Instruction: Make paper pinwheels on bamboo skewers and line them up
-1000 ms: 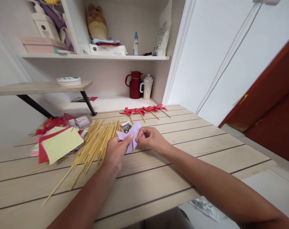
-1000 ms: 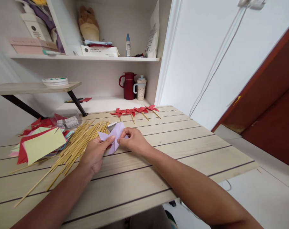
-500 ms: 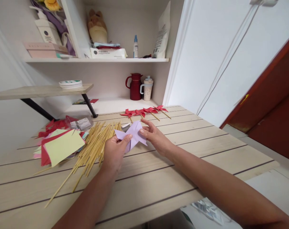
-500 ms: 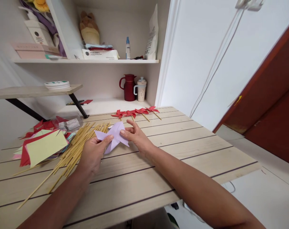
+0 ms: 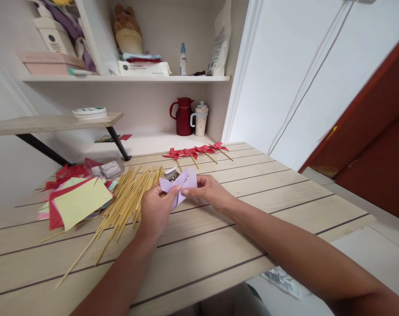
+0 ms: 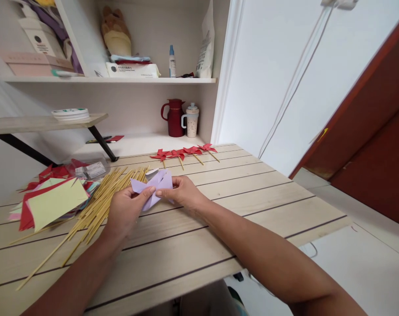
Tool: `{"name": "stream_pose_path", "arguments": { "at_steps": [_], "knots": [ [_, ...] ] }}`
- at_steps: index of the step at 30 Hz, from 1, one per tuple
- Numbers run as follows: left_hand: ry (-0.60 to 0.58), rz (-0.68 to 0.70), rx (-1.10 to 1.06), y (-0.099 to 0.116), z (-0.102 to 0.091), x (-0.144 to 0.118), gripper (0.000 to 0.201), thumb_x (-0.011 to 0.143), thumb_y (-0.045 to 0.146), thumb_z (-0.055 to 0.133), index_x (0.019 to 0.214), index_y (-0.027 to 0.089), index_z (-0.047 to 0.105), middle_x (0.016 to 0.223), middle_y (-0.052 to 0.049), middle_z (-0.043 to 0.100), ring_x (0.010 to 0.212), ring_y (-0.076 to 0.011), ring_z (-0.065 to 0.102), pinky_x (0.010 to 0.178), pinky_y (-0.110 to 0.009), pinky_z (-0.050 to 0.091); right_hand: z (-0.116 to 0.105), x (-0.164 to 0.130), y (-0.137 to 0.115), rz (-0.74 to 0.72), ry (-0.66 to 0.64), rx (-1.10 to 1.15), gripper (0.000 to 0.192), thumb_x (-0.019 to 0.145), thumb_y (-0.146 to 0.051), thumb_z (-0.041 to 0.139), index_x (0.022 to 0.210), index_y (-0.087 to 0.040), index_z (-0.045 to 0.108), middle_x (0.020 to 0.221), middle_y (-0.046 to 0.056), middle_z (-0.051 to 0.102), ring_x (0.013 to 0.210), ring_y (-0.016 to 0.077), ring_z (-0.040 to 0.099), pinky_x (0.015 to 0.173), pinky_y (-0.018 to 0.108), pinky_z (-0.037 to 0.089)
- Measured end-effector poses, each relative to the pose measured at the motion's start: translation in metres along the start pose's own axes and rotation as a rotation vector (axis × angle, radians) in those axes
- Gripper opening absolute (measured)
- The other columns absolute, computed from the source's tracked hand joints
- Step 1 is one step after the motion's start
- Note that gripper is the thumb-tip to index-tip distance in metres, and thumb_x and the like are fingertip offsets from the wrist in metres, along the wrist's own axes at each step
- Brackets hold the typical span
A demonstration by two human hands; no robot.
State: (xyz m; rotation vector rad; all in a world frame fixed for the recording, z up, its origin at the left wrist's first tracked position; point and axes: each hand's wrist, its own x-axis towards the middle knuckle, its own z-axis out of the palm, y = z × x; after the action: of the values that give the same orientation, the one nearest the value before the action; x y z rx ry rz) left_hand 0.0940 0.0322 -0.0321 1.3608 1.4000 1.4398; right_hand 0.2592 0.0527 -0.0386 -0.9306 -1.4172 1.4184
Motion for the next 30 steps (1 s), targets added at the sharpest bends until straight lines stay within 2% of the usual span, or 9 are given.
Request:
{"name": "stream_pose_path", "arguments": {
  "at_steps": [4, 8, 12, 16, 23, 30],
  "knots": [
    [-0.008, -0.019, -0.04, 0.001, 0.001, -0.001, 0.02, 0.063, 0.035, 0.081, 0.072, 0.017, 0.076, 0.07, -0.004, 0.073, 0.076, -0.023, 0.067, 0.066, -0.028, 0.048, 0.001, 0.0, 0.002, 0.018, 0.004, 0.004, 0.032, 0.065, -0.033, 0.08, 0.089, -0.013, 0.076, 0.076, 0.003, 0.07, 0.062, 0.0118, 0.052, 0.057, 0.024, 0.035],
    [-0.013, -0.049, -0.027, 0.003, 0.001, -0.001, 0.021, 0.062, 0.034, 0.082, 0.073, 0.017, 0.077, 0.066, -0.004, 0.072, 0.072, -0.022, 0.067, 0.064, -0.028, 0.048, 0.0, 0.0, 0.004, 0.008, 0.015, 0.009, 0.026, 0.065, -0.032, 0.08, 0.081, -0.013, 0.075, 0.069, 0.001, 0.067, 0.06, 0.0112, 0.05, 0.057, 0.024, 0.035],
    [-0.126, -0.202, -0.15, -0.001, 0.0, 0.001, 0.034, 0.059, 0.04, 0.085, 0.08, 0.014, 0.076, 0.072, -0.006, 0.074, 0.065, -0.0187, 0.065, 0.062, -0.027, 0.048, 0.0, 0.001, 0.006, 0.022, 0.024, 0.009, 0.026, 0.063, -0.033, 0.081, 0.079, -0.014, 0.074, 0.068, 0.001, 0.067, 0.06, 0.0122, 0.051, 0.057, 0.025, 0.035],
    [-0.235, -0.306, -0.304, -0.01, 0.0, 0.005, 0.046, 0.063, 0.046, 0.083, 0.094, 0.013, 0.075, 0.083, -0.009, 0.076, 0.071, -0.0187, 0.067, 0.069, -0.029, 0.05, 0.004, 0.0, 0.004, 0.043, 0.073, 0.098, 0.026, 0.059, -0.03, 0.083, 0.076, -0.013, 0.073, 0.07, 0.002, 0.07, 0.061, 0.0132, 0.054, 0.061, 0.027, 0.039],
    [-0.336, -0.254, -0.489, -0.003, 0.004, 0.003, 0.051, 0.073, 0.044, 0.078, 0.114, 0.014, 0.071, 0.101, -0.01, 0.076, 0.093, -0.021, 0.069, 0.092, -0.033, 0.049, 0.007, 0.001, 0.001, -0.038, 0.098, 0.217, 0.028, 0.059, -0.03, 0.085, 0.081, -0.014, 0.076, 0.08, 0.006, 0.074, 0.078, 0.0195, 0.064, 0.081, 0.035, 0.048],
    [-0.293, -0.243, -0.473, 0.0, 0.005, 0.0, 0.048, 0.068, 0.036, 0.083, 0.11, 0.016, 0.073, 0.105, -0.01, 0.075, 0.096, -0.0199, 0.069, 0.095, -0.033, 0.047, 0.007, 0.001, 0.003, -0.113, 0.105, 0.136, 0.032, 0.065, -0.036, 0.082, 0.088, -0.015, 0.076, 0.086, 0.005, 0.074, 0.083, 0.0204, 0.064, 0.083, 0.034, 0.048]
  ]
}}
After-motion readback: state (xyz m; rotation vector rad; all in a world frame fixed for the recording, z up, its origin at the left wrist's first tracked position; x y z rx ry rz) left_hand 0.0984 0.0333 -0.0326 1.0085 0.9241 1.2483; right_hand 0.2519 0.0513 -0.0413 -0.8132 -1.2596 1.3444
